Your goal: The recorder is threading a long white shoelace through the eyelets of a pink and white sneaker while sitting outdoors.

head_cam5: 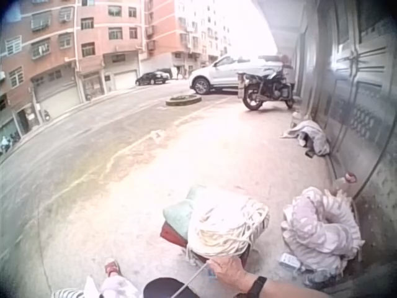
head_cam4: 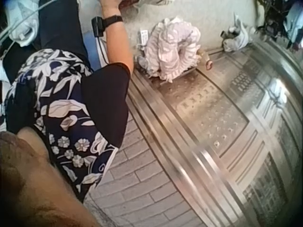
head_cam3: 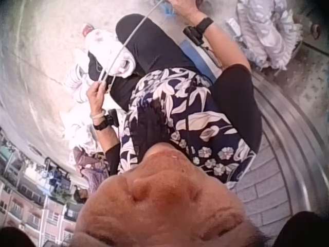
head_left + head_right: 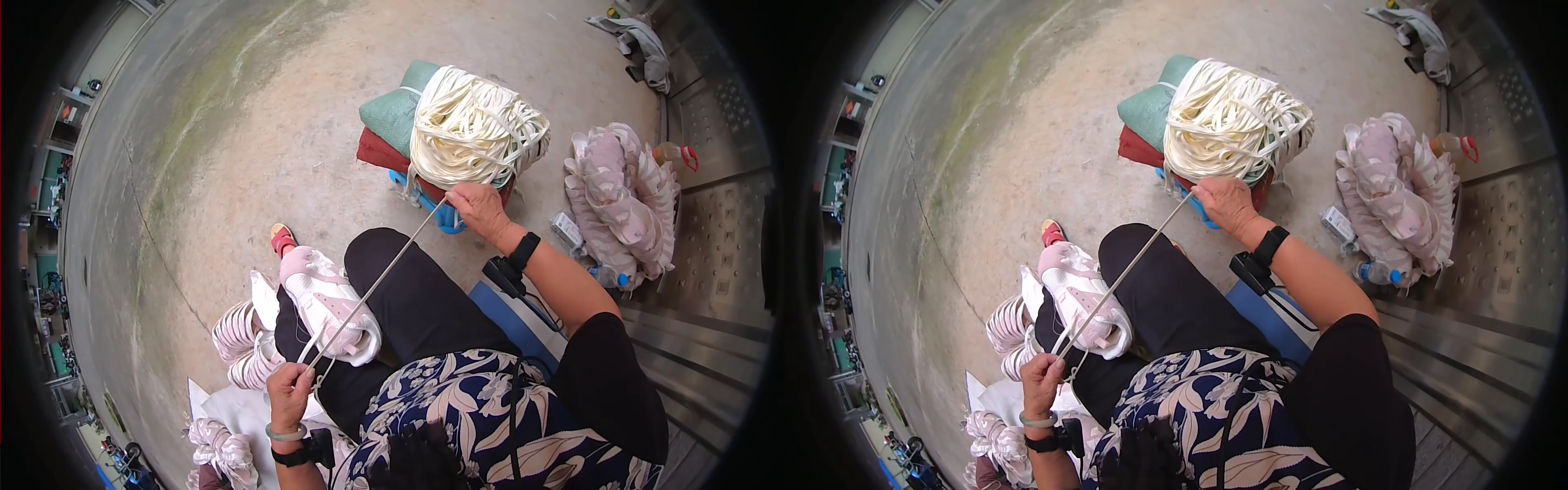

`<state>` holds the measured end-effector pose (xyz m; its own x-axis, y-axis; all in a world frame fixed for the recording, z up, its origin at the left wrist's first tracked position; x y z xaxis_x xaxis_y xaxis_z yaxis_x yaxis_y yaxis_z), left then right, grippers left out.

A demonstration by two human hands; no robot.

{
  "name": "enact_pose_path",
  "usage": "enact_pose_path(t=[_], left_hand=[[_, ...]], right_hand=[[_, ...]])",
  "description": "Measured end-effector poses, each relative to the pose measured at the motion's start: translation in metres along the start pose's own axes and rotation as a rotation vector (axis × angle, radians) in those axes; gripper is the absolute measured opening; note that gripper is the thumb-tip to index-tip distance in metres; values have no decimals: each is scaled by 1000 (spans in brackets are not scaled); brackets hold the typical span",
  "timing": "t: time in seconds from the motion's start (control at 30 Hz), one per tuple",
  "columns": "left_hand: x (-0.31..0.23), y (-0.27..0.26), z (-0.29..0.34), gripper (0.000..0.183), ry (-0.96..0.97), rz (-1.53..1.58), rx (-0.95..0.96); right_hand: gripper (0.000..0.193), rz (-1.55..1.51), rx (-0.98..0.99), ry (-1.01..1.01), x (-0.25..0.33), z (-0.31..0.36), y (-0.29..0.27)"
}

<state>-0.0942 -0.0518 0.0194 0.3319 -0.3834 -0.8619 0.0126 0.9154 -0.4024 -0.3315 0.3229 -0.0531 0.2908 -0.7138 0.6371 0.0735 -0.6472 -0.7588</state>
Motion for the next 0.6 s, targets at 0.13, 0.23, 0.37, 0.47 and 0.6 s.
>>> enact_pose_path(t=[0.13,0.23,0.37,0.47,0.6], left_hand=[[3,-4,8,14,-41,8,-4],[2,0,11,13,-43,28,22],[-21,24,3,9,11,-39,116],[-41,41,-9,10,189,-76,123],[-71,55,-18,6,373,-114,49]], right_hand=[[24,319,-83,147,-42,6,7],[18,447,-83,112,-39,7,14],[13,185,-296,-408,47,15,33],[30,-274,66,-618,133,34,50],[30,-537,309,-732,195,62,56]])
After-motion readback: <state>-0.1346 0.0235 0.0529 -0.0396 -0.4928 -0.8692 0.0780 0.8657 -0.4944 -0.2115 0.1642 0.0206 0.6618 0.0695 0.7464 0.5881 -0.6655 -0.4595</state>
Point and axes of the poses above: each hand's wrist, its own z-axis away from the middle knuckle, its own y-axis out of the palm, x = y × z, the point moved 4 cm from there along -z, towards the middle knuckle, and after that the axes turned 5 degrees about z, right-handed, at the moved point
